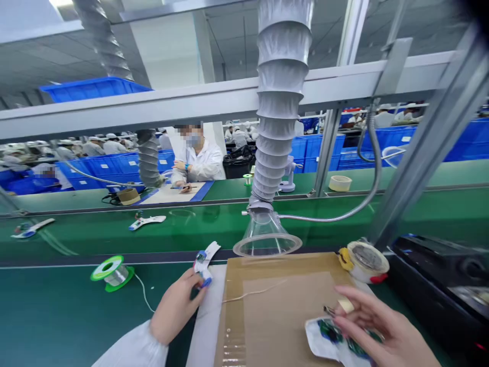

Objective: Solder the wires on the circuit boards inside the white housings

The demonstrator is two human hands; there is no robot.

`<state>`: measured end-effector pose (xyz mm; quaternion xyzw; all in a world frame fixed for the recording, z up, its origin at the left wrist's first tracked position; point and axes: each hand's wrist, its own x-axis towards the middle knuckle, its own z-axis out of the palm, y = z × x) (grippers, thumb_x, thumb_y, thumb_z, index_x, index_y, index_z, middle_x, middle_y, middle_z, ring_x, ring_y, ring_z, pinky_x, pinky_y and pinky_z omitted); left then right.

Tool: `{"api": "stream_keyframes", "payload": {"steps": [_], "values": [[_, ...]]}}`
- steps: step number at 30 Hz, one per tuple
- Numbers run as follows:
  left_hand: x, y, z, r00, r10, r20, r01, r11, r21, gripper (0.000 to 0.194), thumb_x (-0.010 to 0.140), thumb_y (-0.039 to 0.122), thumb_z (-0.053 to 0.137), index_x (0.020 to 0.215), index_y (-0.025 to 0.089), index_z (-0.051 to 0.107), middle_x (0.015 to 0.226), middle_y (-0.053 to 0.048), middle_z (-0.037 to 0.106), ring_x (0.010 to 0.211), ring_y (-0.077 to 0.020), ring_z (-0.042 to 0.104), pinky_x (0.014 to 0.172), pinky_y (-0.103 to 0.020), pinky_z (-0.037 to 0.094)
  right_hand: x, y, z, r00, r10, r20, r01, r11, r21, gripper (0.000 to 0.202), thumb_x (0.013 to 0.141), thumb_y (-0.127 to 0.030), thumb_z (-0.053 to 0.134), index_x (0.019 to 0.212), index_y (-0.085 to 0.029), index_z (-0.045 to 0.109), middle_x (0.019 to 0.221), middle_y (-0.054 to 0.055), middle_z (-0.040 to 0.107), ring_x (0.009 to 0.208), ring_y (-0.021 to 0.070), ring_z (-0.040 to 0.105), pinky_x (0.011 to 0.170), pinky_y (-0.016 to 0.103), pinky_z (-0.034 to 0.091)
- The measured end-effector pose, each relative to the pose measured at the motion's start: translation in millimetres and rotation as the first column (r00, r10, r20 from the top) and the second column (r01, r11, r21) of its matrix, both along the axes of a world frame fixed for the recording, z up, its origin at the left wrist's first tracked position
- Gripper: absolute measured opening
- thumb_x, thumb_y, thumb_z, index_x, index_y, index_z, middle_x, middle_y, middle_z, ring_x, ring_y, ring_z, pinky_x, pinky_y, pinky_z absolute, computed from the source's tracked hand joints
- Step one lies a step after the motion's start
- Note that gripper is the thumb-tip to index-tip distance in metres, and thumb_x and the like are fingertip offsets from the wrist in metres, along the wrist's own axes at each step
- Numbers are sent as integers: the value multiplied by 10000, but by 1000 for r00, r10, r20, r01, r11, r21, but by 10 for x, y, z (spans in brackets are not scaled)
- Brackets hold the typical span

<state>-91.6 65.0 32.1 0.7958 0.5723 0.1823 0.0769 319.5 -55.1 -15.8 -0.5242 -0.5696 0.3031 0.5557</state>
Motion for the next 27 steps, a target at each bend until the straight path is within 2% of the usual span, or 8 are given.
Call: {"api": "stream_keyframes", "payload": {"steps": [4,8,10,13,14,18,22,27], "values": [[-145,-334,30,997,-26,69,18,992,124,301,965,486,542,1000,278,757,953,-44,704,693,-206,709,635,-294,571,-180,208,465,988,73,-136,-61,994,89,332,855,-393,832,1144,-255,747,799,17,793,622,170,769,599,242,675],[428,-607,120,903,-321,287,306,947,97,304,1030,469,523,1173,328,751,1079,-62,756,977,-233,747,801,-266,625,-294,553,708,957,145,-252,-126,988,90,434,789,-413,873,1151,-232,715,813,-26,755,626,121,738,627,239,656],[940,-818,205,778,-487,396,567,816,-112,375,1053,433,480,1376,395,668,1027,-37,767,848,-190,746,735,-229,626,-320,697,744,953,141,-267,-124,989,81,452,770,-412,880,1147,-225,716,814,-35,739,654,120,743,648,243,648],[1722,-1081,326,526,-668,527,849,444,-285,671,1005,303,525,1641,412,340,1027,-17,773,716,-149,724,682,-213,621,-373,841,792,944,157,-291,-135,986,94,451,763,-414,872,1141,-229,709,810,-45,724,648,111,724,613,235,613],[1937,-1123,345,488,-689,535,872,415,-260,745,989,286,533,1674,387,260,1035,-29,774,759,-171,740,728,-244,639,-391,874,813,940,165,-298,-141,985,100,459,761,-417,871,1144,-229,704,801,-50,717,641,109,715,605,236,603],[2434,-1080,265,583,-741,332,806,579,-122,787,996,199,428,1708,335,123,1339,-147,720,1114,-330,747,902,-461,660,-422,949,893,930,179,-320,-148,982,121,473,758,-421,874,1139,-216,684,814,-48,710,633,100,694,612,240,585],[2498,-1009,166,652,-734,189,756,648,-90,801,979,125,374,1710,326,116,1441,-183,652,1104,-362,743,891,-510,643,-418,967,928,927,167,-336,-130,983,130,436,766,-411,863,1108,-213,678,793,-48,707,621,102,690,599,237,573],[2219,-1013,500,565,-606,559,772,627,-101,515,1018,248,514,1531,295,537,1083,-104,759,854,-231,703,769,-327,597,-401,922,911,929,159,-335,-120,984,135,440,759,-384,873,1120,-211,691,791,-45,717,621,102,705,584,220,571]]}}
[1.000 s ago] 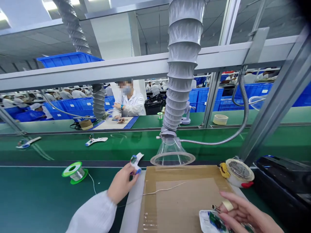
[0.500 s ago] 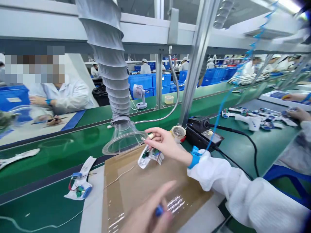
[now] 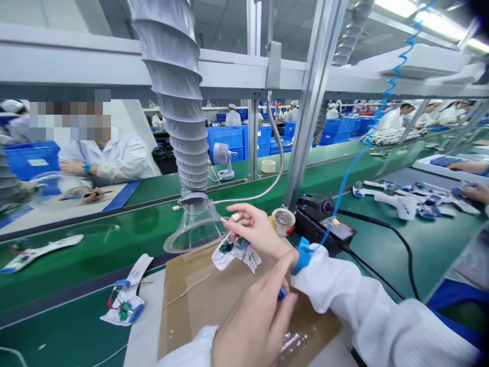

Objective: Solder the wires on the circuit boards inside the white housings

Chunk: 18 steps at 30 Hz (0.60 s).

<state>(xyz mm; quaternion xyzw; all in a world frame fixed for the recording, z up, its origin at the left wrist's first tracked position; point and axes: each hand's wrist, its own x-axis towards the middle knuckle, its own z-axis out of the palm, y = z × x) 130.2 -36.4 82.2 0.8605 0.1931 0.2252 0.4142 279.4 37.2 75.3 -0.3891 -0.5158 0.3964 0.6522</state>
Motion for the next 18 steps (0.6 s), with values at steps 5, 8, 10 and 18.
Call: {"api": "stream_keyframes", "payload": {"steps": [5,8,10,18], "values": [[-469,182,417,798,489,352,-176,748,-640,263,978,474,716,983,218,771,886,-20,652,614,-60,480,538,-147,431,49,-143,26,1000,-18,-1,18,1000,23,409,777,-348,882,1123,-218,706,803,-41,731,631,79,701,618,188,594],[-596,335,450,666,614,423,-123,650,-750,260,925,393,783,1096,198,793,1096,-73,694,823,-121,607,585,-158,517,38,-263,82,999,-37,33,36,999,35,372,808,-346,877,1121,-231,714,804,-33,744,648,87,727,619,174,615],[-618,409,413,651,601,463,-56,647,-761,285,912,338,796,1158,195,792,1212,-98,712,918,-148,652,622,-169,557,17,-350,111,994,-70,83,66,997,50,358,830,-358,867,1132,-241,716,802,-24,751,625,107,737,598,197,637],[-518,477,250,698,525,487,-61,721,-690,197,1044,314,659,1175,251,792,1246,-62,785,909,-86,697,767,-127,549,-84,-647,58,974,-130,183,114,989,97,329,865,-350,853,1171,-333,732,823,-23,778,620,131,754,565,209,670]]}}
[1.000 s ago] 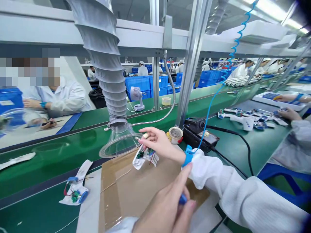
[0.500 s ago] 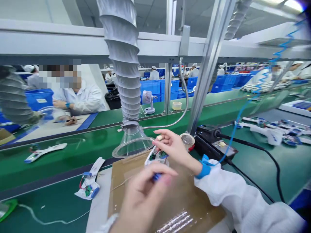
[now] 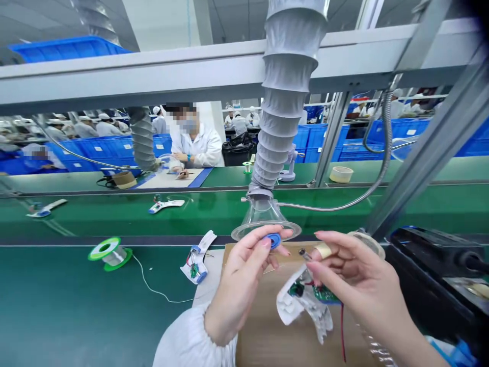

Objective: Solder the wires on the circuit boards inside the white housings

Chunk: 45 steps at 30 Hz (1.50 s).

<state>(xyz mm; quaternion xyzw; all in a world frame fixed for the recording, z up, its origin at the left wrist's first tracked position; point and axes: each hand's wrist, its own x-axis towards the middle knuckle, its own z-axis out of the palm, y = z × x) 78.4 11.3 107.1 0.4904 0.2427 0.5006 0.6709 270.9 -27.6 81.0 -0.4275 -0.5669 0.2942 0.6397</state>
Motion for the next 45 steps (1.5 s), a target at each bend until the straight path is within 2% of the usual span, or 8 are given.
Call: {"api": "stream_keyframes", "payload": {"steps": [5,10,16,26,32,37,40,45], "values": [[32,-21,-11,990,-44,-131,57,994,97,225,1060,326,639,1225,352,789,1285,14,780,929,-62,690,809,-97,537,-53,-47,-12,996,38,86,-39,999,7,328,876,-273,835,1173,-376,743,845,-36,797,690,144,785,603,215,692],[-91,-5,76,928,-70,-365,172,952,254,289,1060,266,620,1276,381,774,1423,43,716,1358,-135,625,1149,-181,476,-46,-17,0,992,55,115,-58,998,21,370,912,-229,787,1234,-397,715,863,-52,794,702,132,781,623,221,698],[-175,21,105,897,-75,-435,206,943,262,282,1047,277,629,1267,369,781,1275,21,788,872,-88,756,767,-129,613,-66,-20,54,992,99,84,-102,994,31,359,918,-220,788,1228,-382,710,873,-54,813,732,123,799,664,186,689],[-143,107,-10,928,-21,-372,106,972,210,189,1034,397,670,1163,258,678,895,18,775,859,-107,753,804,-150,610,-108,-10,57,996,88,23,-89,995,48,365,878,-165,795,1182,-352,719,833,-69,813,700,110,796,636,155,673],[-213,90,15,813,98,-574,173,901,398,261,1072,383,589,1286,290,705,1064,-23,748,894,-131,725,817,-192,597,-132,-6,99,992,124,9,-124,992,6,353,853,-160,791,1159,-325,732,816,-52,810,688,115,795,630,149,666],[-271,0,74,701,236,-673,254,799,544,423,1128,366,428,1535,370,540,1373,-29,714,1223,-190,685,1126,-299,507,-153,18,118,995,99,14,-99,995,2,327,834,-161,784,1134,-284,741,786,-33,806,659,117,786,616,151,662],[-284,-40,69,662,224,-715,263,824,501,443,1135,412,386,1572,406,453,1523,-18,616,1322,-209,636,1115,-313,514,-153,21,99,995,98,11,-98,995,-8,326,838,-188,796,1143,-285,736,791,-31,806,662,116,785,619,152,661],[-277,-18,52,702,146,-697,246,869,430,309,1121,451,444,1404,368,537,1290,-14,705,1009,-153,707,893,-256,565,-133,10,85,994,104,18,-103,993,-60,321,866,-270,806,1176,-291,724,790,-27,797,625,125,770,575,181,662]]}}
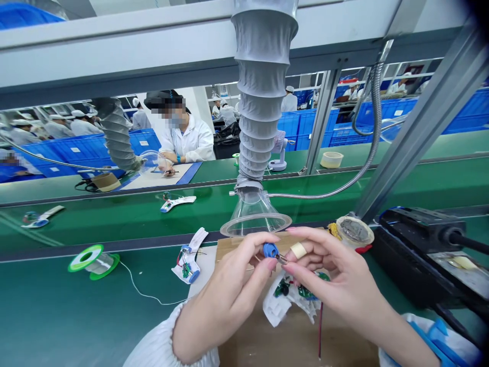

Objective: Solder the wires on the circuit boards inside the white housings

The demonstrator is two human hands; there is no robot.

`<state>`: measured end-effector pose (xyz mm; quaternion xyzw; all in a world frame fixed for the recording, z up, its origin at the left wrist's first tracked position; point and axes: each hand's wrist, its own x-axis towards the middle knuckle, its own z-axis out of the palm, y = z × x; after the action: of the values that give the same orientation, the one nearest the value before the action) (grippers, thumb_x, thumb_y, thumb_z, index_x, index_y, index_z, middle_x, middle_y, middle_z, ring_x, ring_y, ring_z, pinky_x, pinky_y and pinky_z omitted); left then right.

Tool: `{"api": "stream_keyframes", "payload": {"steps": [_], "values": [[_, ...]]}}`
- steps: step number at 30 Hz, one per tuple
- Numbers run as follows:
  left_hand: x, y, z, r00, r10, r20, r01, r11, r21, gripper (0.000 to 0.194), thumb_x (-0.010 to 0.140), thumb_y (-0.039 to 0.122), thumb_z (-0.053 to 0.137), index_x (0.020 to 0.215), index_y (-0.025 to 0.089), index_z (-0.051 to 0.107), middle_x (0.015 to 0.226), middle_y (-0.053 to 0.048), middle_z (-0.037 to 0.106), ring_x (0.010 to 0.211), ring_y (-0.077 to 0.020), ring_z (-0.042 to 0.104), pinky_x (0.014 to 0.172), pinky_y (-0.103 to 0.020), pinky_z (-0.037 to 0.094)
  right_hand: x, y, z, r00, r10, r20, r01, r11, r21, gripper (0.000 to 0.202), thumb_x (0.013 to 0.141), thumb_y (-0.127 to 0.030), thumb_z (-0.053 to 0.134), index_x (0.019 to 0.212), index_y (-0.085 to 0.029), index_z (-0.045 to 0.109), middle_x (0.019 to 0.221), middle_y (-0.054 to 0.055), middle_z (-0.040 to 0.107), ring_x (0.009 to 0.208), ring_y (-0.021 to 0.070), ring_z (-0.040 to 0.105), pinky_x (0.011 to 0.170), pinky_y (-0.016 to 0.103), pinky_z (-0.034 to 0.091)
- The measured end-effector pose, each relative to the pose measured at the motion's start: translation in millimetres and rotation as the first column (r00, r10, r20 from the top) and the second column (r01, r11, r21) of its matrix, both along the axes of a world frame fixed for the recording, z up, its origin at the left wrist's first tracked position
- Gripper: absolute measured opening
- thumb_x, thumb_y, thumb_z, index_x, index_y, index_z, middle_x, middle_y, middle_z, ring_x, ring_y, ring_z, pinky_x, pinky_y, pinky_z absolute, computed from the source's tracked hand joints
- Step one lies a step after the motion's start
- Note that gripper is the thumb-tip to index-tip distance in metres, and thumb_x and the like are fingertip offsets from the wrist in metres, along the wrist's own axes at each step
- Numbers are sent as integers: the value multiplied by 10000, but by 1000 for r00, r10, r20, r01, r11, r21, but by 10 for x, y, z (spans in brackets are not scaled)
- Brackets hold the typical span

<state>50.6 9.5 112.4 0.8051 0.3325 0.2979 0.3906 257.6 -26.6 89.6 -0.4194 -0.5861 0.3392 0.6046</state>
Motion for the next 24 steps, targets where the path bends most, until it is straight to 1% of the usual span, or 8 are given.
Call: {"api": "stream_keyframes", "payload": {"steps": [6,10,13,15,18,20,22,24], "values": [[39,31,80,998,-59,37,53,986,156,214,1123,291,457,1218,294,649,1192,12,734,1093,-125,688,960,-197,505,3,-9,30,998,51,-37,-53,998,-40,335,862,-246,800,1185,-280,715,792,-20,799,616,120,766,582,171,651],[37,21,89,999,-42,20,37,983,179,230,1119,240,431,1237,297,620,1132,23,733,994,-97,691,879,-162,513,4,-18,25,997,78,-10,-78,996,-46,377,838,-201,786,1196,-294,710,796,-31,804,633,114,773,601,160,649],[43,18,74,999,-27,-20,32,951,307,244,1095,182,439,1268,286,577,1124,10,741,960,-108,711,834,-174,525,18,-16,16,997,65,46,-62,996,-64,380,851,-238,787,1219,-298,712,827,-23,810,678,128,784,621,184,664],[68,12,58,997,3,-71,32,875,483,259,1056,115,450,1242,253,565,1085,-12,755,917,-135,725,807,-212,534,30,-10,20,993,69,96,-63,996,-70,366,874,-265,774,1234,-286,712,824,-13,809,695,138,784,633,200,671],[125,-8,21,980,122,-156,39,655,755,285,979,45,480,1214,183,563,940,-52,758,762,-195,708,689,-302,527,47,-3,27,982,64,180,-57,997,-42,335,902,-275,746,1235,-271,717,823,-3,806,704,154,785,647,230,687],[155,-23,-11,955,206,-214,75,529,845,331,945,23,497,1254,124,558,876,-78,749,690,-232,687,611,-347,500,60,-2,15,970,34,241,-37,999,6,320,918,-248,722,1236,-278,716,879,0,819,727,156,792,663,233,690],[169,-31,-35,933,239,-267,119,496,860,379,940,15,494,1310,82,542,863,-98,745,673,-258,690,575,-368,489,78,-2,-17,952,-8,306,-18,996,82,343,938,-202,696,1267,-299,698,975,-7,832,768,141,801,690,206,680],[164,-25,-43,932,201,-301,138,572,809,407,966,34,481,1367,90,521,906,-107,751,724,-268,718,602,-371,519,101,-2,-63,925,-51,377,-12,987,163,405,958,-168,683,1329,-330,661,1056,-18,832,814,125,806,729,183,666]]}}
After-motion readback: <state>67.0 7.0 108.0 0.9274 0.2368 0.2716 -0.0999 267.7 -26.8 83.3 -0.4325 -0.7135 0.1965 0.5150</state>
